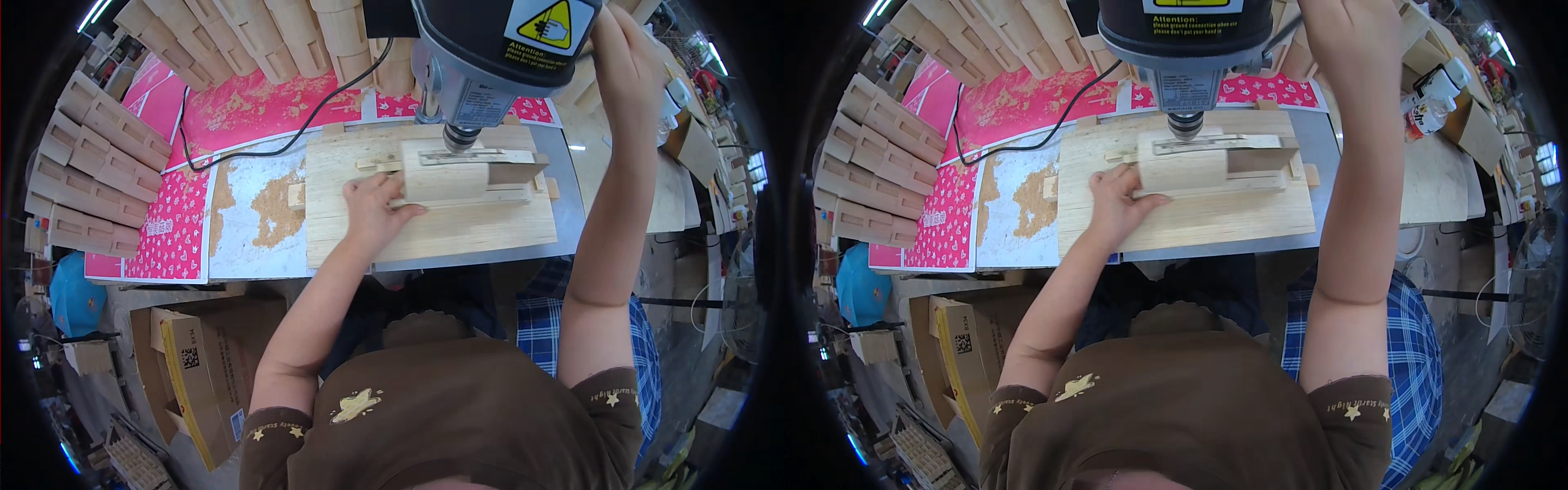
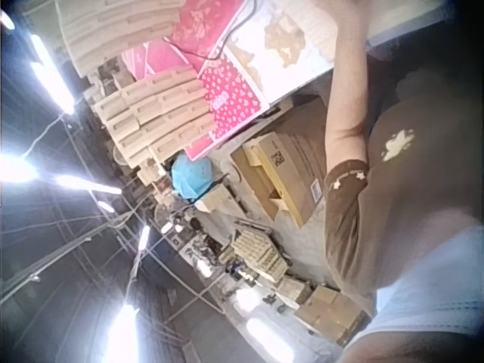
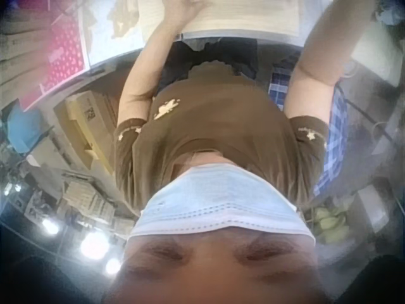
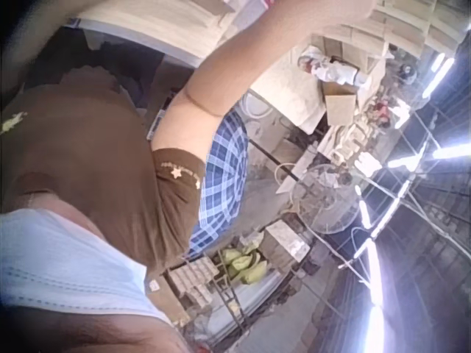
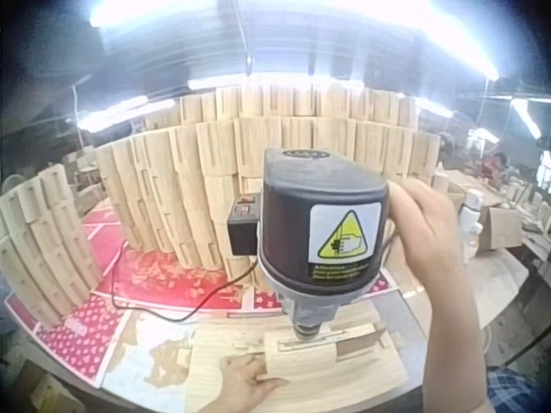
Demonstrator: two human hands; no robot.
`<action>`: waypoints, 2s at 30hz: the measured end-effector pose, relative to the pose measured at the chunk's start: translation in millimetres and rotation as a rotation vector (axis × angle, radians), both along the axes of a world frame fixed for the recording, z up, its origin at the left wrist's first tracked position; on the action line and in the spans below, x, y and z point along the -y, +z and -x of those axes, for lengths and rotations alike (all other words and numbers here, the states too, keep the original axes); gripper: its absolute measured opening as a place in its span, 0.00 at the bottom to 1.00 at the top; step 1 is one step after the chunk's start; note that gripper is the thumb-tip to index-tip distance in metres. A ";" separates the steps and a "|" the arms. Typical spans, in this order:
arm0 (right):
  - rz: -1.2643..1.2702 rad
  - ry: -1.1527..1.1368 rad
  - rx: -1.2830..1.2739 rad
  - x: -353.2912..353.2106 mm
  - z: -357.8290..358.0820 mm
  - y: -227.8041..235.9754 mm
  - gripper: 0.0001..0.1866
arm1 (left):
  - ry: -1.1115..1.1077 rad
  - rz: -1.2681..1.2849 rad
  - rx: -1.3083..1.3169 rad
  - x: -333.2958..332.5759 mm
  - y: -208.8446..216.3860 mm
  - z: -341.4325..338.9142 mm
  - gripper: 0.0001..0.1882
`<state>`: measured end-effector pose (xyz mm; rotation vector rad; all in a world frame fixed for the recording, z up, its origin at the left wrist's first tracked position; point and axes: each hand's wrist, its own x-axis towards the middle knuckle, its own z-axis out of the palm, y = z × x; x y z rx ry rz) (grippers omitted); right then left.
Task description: Using a drill press to drill holes into cylindrical wood blocks for furniture manufacturing.
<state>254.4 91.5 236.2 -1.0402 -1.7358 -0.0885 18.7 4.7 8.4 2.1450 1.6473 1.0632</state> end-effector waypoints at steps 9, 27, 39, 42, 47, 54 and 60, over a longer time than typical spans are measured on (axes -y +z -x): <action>0.116 -0.031 -0.031 21.8 11.3 4.0 0.16 | 0.011 0.027 -0.006 -3.1 -3.0 -12.7 0.26; -0.049 0.125 -0.495 41.4 -30.2 -180.4 0.11 | 0.048 -0.080 0.052 -4.1 -16.5 -18.9 0.27; 0.348 0.200 -0.324 -76.6 -46.1 -45.2 0.19 | 0.082 0.084 0.275 -5.7 -6.8 -31.2 0.24; 0.581 0.225 -0.085 -25.7 -54.4 -80.0 0.19 | 0.096 -0.004 0.261 -8.3 -14.9 -20.9 0.23; 0.780 0.388 0.093 31.9 -40.6 -156.7 0.14 | -0.053 0.030 0.329 -1.7 7.6 8.3 0.23; 0.620 0.315 0.306 87.7 -52.1 -141.0 0.13 | -0.061 0.093 0.498 54.8 47.3 119.7 0.23; 0.620 0.358 0.049 102.7 -47.5 -161.2 0.14 | 0.422 0.083 0.212 89.4 82.4 210.6 0.23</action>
